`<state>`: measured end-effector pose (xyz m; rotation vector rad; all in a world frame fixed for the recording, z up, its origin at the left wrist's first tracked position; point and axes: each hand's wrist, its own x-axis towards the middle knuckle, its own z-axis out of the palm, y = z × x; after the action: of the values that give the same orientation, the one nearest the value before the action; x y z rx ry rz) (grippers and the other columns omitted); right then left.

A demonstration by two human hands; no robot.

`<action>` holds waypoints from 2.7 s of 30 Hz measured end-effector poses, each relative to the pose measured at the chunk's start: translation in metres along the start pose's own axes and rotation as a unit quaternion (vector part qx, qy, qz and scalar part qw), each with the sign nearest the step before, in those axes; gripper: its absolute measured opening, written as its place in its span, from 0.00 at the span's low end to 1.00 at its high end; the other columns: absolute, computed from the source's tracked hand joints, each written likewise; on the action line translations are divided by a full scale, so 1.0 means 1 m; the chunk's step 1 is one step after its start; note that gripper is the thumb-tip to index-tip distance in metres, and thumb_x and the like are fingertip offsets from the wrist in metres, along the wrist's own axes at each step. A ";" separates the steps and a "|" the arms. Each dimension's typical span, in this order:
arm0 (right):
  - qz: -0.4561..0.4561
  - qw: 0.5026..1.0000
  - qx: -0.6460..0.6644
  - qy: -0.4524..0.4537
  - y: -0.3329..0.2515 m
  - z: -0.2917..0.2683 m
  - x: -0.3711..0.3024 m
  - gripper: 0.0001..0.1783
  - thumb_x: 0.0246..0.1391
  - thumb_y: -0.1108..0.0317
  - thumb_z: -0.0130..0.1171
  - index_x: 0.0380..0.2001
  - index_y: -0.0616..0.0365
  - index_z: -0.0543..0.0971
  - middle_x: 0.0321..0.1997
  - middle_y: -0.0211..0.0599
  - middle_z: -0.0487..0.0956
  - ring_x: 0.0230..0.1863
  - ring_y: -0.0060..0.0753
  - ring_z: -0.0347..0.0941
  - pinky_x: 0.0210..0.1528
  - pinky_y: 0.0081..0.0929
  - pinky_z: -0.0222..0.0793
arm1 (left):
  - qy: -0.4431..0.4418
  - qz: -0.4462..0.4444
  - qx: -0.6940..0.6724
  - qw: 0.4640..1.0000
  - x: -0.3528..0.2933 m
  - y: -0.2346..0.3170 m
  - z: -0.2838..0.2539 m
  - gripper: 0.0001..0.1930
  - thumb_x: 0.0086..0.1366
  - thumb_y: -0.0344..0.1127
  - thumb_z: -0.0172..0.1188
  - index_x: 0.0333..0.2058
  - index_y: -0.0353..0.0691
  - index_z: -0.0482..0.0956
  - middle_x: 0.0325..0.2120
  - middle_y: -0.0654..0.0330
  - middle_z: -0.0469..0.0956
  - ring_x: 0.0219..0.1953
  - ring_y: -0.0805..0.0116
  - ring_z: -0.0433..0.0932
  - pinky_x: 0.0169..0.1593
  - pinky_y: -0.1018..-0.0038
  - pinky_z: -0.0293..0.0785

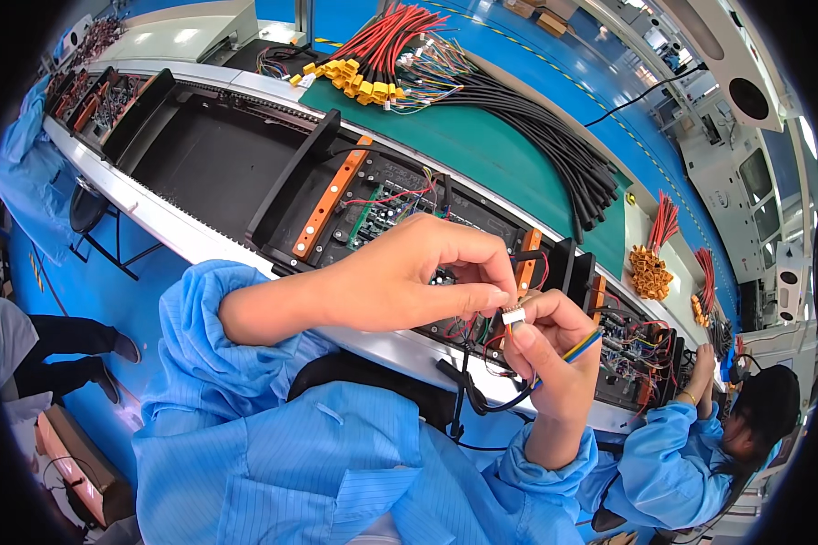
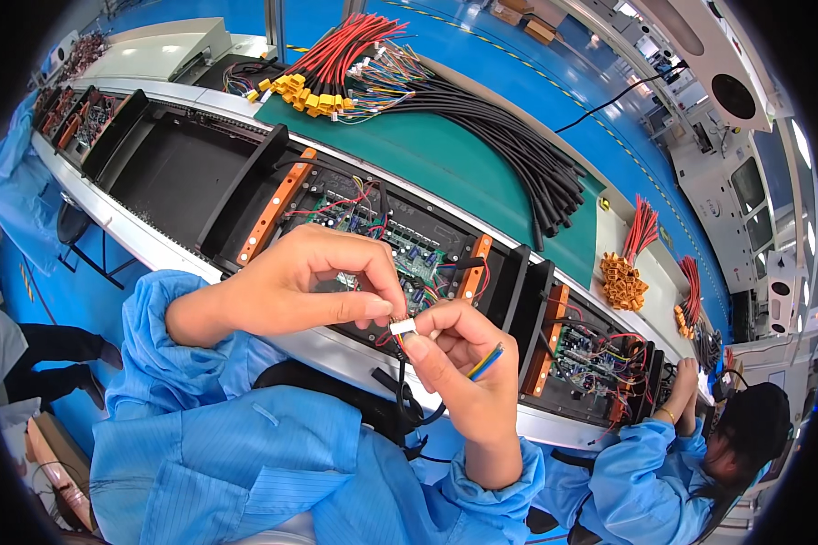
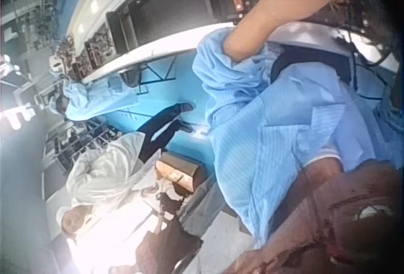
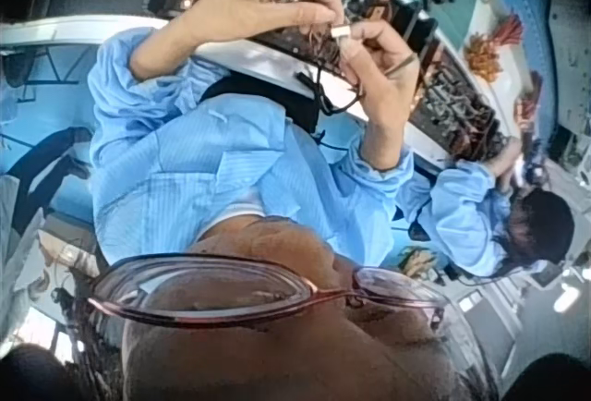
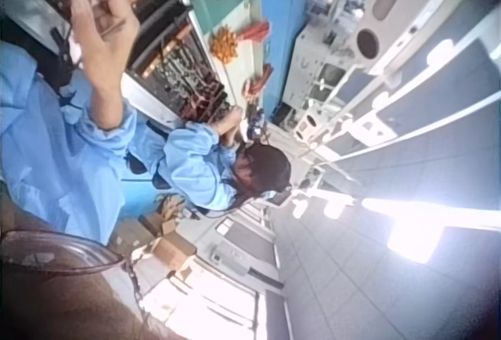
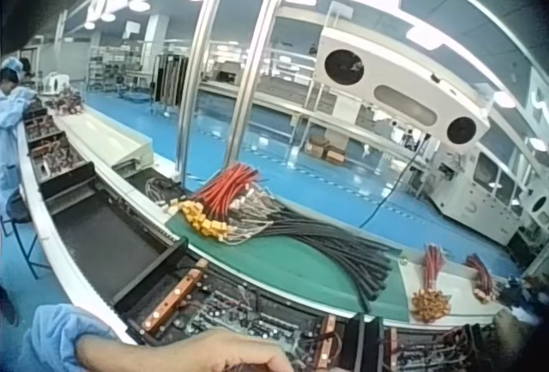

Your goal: Connecting wires and components on electronic circuit boards at an assembly station.

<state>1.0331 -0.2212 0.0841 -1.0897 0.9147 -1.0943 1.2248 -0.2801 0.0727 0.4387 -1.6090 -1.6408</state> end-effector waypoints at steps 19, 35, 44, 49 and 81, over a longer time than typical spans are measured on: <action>-0.033 0.954 -0.044 -0.294 0.003 0.038 0.067 0.05 0.55 0.69 0.50 0.32 0.59 0.69 0.13 0.27 0.63 0.09 0.16 0.49 0.10 0.12 0.48 | -0.111 0.125 0.215 0.962 0.021 -0.014 -0.007 0.06 0.59 0.32 0.55 0.30 0.35 0.78 0.22 0.59 0.77 0.23 0.68 0.73 0.28 0.76 0.70; -0.063 0.944 -0.009 -0.325 0.012 0.113 0.063 0.06 0.50 0.69 0.50 0.28 0.60 0.69 0.12 0.26 0.64 0.09 0.11 0.48 0.09 0.09 0.41 | -0.023 0.258 0.068 0.964 0.010 -0.035 0.013 0.04 0.48 0.29 0.58 0.23 0.35 0.78 0.16 0.64 0.76 0.17 0.75 0.69 0.23 0.81 0.65; 0.000 0.998 0.044 -0.036 0.002 0.023 -0.010 0.05 0.47 0.79 0.53 0.30 0.63 0.71 0.21 0.29 0.69 0.15 0.12 0.55 0.16 0.08 0.49 | 0.035 -0.016 -0.049 0.998 -0.035 0.016 0.016 0.03 0.57 0.24 0.55 0.30 0.32 0.76 0.26 0.59 0.73 0.28 0.74 0.72 0.36 0.82 0.69; -0.054 0.998 0.017 -0.011 0.000 0.019 -0.020 0.06 0.48 0.79 0.53 0.31 0.64 0.70 0.21 0.29 0.69 0.15 0.13 0.57 0.16 0.08 0.51 | 0.037 -0.035 -0.053 0.997 -0.029 0.014 0.025 0.03 0.57 0.24 0.55 0.31 0.32 0.75 0.28 0.59 0.73 0.29 0.74 0.71 0.36 0.82 0.69; -0.119 0.987 -0.026 -0.104 0.025 0.077 -0.020 0.09 0.49 0.79 0.49 0.36 0.65 0.68 0.28 0.43 0.74 0.26 0.32 0.71 0.32 0.24 0.70 | 0.203 0.016 -0.141 0.969 -0.095 0.040 0.027 0.06 0.56 0.28 0.57 0.32 0.36 0.71 0.27 0.59 0.74 0.29 0.73 0.73 0.37 0.80 0.69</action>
<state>1.1073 -0.1826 0.0785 -1.3539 0.6625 -1.1304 1.2774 -0.1884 0.0892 0.5542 -1.0584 -1.5998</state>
